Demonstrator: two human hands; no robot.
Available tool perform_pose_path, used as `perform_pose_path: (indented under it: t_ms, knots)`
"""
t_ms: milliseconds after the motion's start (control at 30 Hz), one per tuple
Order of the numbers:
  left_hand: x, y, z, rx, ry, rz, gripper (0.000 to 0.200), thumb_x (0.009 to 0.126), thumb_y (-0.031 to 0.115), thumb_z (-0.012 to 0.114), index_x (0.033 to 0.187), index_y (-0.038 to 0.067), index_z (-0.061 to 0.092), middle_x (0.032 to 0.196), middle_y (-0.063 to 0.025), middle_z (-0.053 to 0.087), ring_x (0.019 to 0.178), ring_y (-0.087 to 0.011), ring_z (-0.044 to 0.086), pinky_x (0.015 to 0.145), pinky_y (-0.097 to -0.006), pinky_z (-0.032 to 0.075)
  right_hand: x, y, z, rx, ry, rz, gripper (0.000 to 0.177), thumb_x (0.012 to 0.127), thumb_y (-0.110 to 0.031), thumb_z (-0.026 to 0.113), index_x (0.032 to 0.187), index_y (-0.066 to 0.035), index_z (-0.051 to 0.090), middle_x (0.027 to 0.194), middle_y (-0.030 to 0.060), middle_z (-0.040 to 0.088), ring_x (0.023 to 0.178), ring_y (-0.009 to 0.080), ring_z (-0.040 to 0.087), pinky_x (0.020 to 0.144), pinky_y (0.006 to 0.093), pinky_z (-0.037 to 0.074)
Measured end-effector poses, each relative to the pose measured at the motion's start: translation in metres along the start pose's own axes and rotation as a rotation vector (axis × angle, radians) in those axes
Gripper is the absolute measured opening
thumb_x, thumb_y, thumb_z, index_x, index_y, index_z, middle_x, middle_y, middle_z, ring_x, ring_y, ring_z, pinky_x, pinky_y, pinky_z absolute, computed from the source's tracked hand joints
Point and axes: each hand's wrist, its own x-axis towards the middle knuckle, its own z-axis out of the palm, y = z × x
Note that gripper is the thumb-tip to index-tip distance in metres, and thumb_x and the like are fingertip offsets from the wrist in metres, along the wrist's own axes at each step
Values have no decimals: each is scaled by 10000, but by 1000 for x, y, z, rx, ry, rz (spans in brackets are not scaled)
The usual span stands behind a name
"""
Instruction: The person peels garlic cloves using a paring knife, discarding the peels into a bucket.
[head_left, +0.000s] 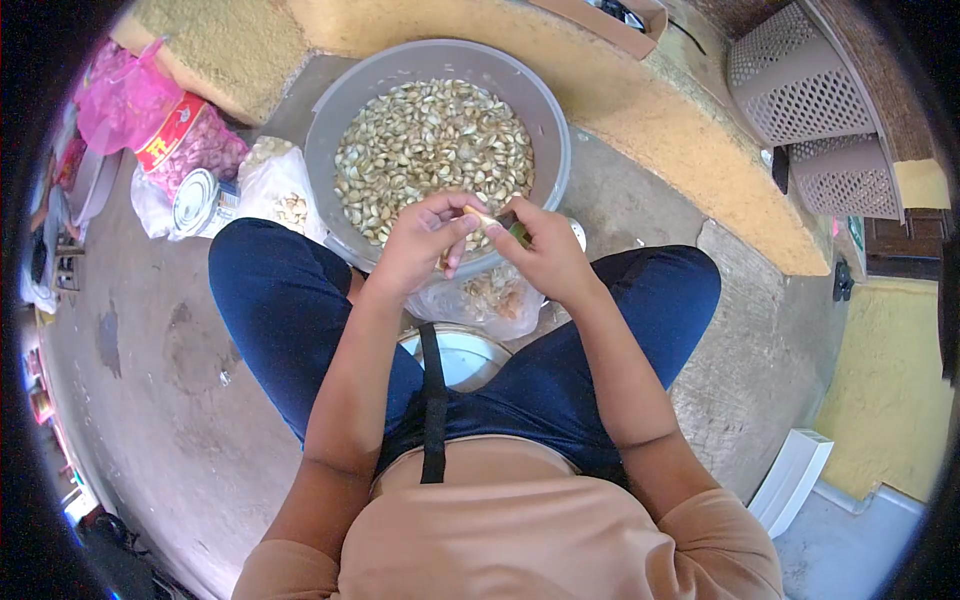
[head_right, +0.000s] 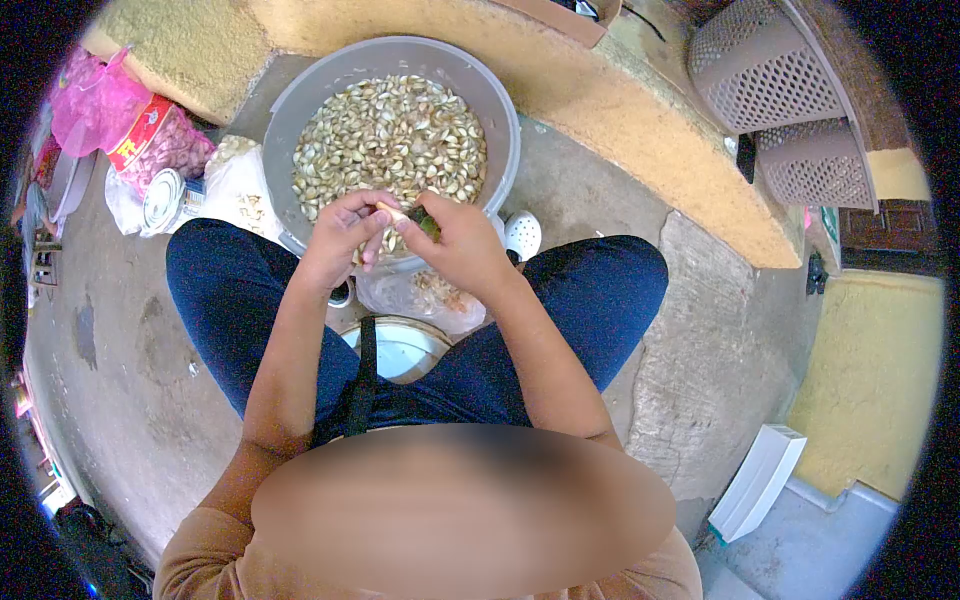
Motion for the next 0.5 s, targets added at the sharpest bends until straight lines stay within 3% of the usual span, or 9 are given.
perform_pose_path:
  t_ms: [167, 267, 500]
  knots:
    - [-1, 3, -3, -9, -26, -56, 173, 802, 93, 557, 941, -11, 552, 703, -17, 523, 439, -41, 403, 355, -183, 358, 0, 1, -1, -41, -38, -18, 352, 776, -350, 549, 744, -5, 482, 638, 199, 519, 625, 352, 528, 545, 400, 397]
    - [-1, 2, -1, -11, -6, -34, 175, 801, 100, 553, 935, -14, 551, 602, -7, 474, 414, -46, 389, 331, -181, 345, -1, 2, 1, -18, -40, -38, 352, 782, -348, 540, 737, -6, 476, 641, 203, 514, 642, 361, 525, 560, 408, 395]
    - [0, -3, -1, -48, 9, -38, 175, 800, 103, 564, 932, -11, 558, 602, 4, 477, 418, -36, 386, 336, -179, 353, -1, 2, 2, 3, -59, -34, 340, 807, -326, 510, 723, 1, 466, 617, 204, 508, 623, 366, 523, 556, 413, 394]
